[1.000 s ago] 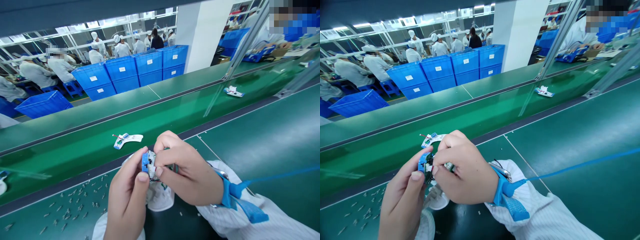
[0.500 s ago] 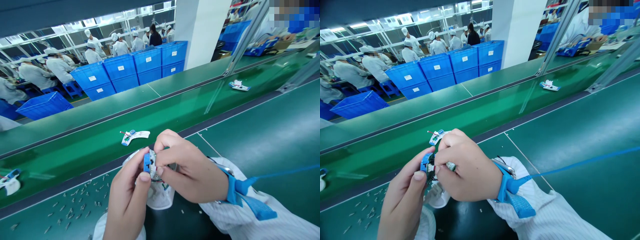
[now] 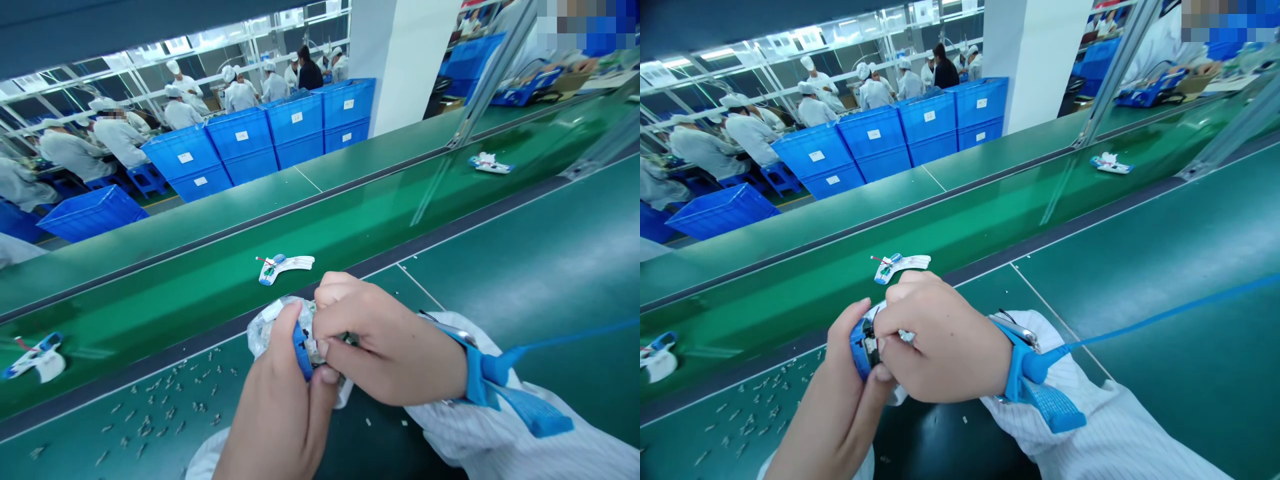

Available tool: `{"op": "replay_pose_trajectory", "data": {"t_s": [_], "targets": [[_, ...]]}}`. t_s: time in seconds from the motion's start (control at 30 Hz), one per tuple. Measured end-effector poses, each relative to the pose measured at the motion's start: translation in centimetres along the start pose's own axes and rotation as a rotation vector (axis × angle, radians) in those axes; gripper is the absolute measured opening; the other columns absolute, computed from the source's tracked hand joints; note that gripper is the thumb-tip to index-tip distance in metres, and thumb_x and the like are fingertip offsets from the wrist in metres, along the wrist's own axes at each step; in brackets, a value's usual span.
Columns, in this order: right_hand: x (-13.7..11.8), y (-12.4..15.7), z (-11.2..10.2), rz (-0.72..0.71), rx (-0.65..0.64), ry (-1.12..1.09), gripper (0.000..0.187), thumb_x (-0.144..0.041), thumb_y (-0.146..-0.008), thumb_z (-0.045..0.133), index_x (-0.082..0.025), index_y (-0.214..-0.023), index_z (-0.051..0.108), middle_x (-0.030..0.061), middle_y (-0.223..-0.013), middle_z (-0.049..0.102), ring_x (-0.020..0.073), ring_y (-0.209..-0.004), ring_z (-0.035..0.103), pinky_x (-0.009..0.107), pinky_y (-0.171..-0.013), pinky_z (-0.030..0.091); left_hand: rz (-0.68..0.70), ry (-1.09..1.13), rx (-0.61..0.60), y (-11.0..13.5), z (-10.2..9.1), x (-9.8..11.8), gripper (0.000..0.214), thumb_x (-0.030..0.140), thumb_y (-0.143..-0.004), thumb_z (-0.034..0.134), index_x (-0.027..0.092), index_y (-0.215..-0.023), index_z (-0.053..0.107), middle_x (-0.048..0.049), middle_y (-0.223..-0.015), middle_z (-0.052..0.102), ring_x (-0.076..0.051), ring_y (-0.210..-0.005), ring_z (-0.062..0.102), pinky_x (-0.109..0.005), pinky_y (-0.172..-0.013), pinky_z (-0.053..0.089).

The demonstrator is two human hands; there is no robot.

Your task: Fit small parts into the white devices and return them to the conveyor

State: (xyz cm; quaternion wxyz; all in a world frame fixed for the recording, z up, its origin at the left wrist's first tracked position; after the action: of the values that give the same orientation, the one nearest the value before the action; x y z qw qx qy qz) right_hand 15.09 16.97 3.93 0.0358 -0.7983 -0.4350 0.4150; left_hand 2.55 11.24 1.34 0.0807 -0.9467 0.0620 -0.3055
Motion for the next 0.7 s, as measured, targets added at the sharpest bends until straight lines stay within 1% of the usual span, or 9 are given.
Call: {"op": "replay_pose_trajectory", "data": {"t_s": [0.1,0.17,0.27,0.33,0.43,0.5,0.57,0.6,0.7], "targets": [[0.0,0.0,0.0,0.005,0.009,0.019,0.027,-0.009,-0.077,0.043,-0.014,-0.051,0.048,0.0003,-0.057,0.043,0.0118,-0.061,0.036,0.029,-0.062,0.029,-0.065,-0.052,-0.029,0.3,0.6,0.5,0.041,0.037,-0.093,0.032,0.02,-0.13,0.032,-0.0134,-0.096,0.069,-0.028,-0.076,0.069,-0.04,-0.061,0.054],[0.0,0.0,0.0,0.024,0.033,0.023,0.027,-0.008,-0.077,0.043,-0.014,-0.051,0.048,0.0002,-0.057,0.044,0.0114,-0.061,0.036,0.028,-0.062,0.029,-0.09,-0.111,-0.003,0.2,0.7,0.7,0.039,0.034,-0.092,0.031,0.018,-0.128,0.032,-0.0157,-0.095,0.068,-0.03,-0.078,0.069,-0.042,-0.061,0.054],[0.2,-0.2,0.1,0.112,0.097,-0.04,0.027,-0.006,-0.076,0.047,-0.014,-0.051,0.053,-0.0004,-0.054,0.045,0.0112,-0.062,0.04,0.027,-0.062,0.032,-0.089,-0.142,0.042,-0.3,0.5,0.6,0.038,0.032,-0.092,0.032,0.016,-0.126,0.032,-0.0155,-0.09,0.069,-0.03,-0.072,0.07,-0.039,-0.056,0.053],[0.5,-0.3,0.2,0.19,0.157,-0.113,0.024,-0.004,-0.072,0.052,-0.015,-0.051,0.057,-0.0013,-0.053,0.047,0.011,-0.063,0.042,0.025,-0.062,0.033,-0.071,-0.144,0.05,-0.6,0.6,0.5,0.039,0.031,-0.092,0.034,0.014,-0.126,0.03,-0.0153,-0.089,0.069,-0.029,-0.067,0.07,-0.036,-0.052,0.053],[0.8,-0.5,0.4,0.297,0.227,-0.207,0.025,0.001,-0.066,0.052,-0.016,-0.049,0.059,-0.0027,-0.05,0.05,0.0103,-0.061,0.045,0.023,-0.059,0.035,-0.06,-0.152,0.068,-0.9,0.9,0.4,0.04,0.03,-0.092,0.034,0.012,-0.127,0.029,-0.0178,-0.091,0.069,-0.031,-0.074,0.071,-0.037,-0.053,0.053],[0.9,-0.5,0.5,0.343,0.252,-0.261,0.026,0.0,-0.067,0.053,-0.017,-0.05,0.061,-0.0028,-0.05,0.055,0.0106,-0.061,0.049,0.023,-0.059,0.037,-0.074,-0.138,0.093,-0.9,1.2,0.4,0.039,0.03,-0.092,0.034,0.012,-0.127,0.03,-0.019,-0.094,0.068,-0.033,-0.08,0.071,-0.037,-0.054,0.052],[1.1,-0.5,0.6,0.362,0.272,-0.317,0.025,-0.003,-0.071,0.055,-0.017,-0.053,0.064,-0.0025,-0.053,0.059,0.011,-0.062,0.052,0.023,-0.06,0.04,-0.105,-0.1,0.126,-0.8,1.3,0.5,0.039,0.032,-0.093,0.034,0.014,-0.127,0.031,-0.0176,-0.094,0.068,-0.032,-0.079,0.071,-0.036,-0.052,0.051],[1.1,-0.4,0.5,0.365,0.284,-0.337,0.023,-0.005,-0.072,0.056,-0.017,-0.054,0.065,-0.0021,-0.056,0.061,0.0111,-0.062,0.054,0.023,-0.06,0.042,-0.129,-0.075,0.144,-0.8,1.3,0.5,0.039,0.033,-0.093,0.035,0.015,-0.127,0.031,-0.0157,-0.092,0.069,-0.031,-0.075,0.071,-0.035,-0.051,0.05],[1.4,-0.3,0.1,0.354,0.333,-0.354,0.019,-0.011,-0.077,0.056,-0.016,-0.065,0.07,-0.0003,-0.064,0.065,0.0109,-0.062,0.056,0.024,-0.059,0.044,-0.183,-0.026,0.18,-0.7,1.1,0.5,0.042,0.04,-0.093,0.036,0.016,-0.128,0.033,-0.0099,-0.079,0.068,-0.029,-0.066,0.069,-0.032,-0.046,0.046]]}}
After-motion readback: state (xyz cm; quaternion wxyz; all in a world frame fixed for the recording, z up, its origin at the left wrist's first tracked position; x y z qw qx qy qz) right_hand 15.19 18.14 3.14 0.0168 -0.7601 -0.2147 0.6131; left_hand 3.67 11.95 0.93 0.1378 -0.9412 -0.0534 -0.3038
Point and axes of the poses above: each hand's wrist, its own y-axis away from the middle knuckle, its own z-axis out of the palm, x = y × z, the point moved 4 cm from there along -y, towards the middle knuckle
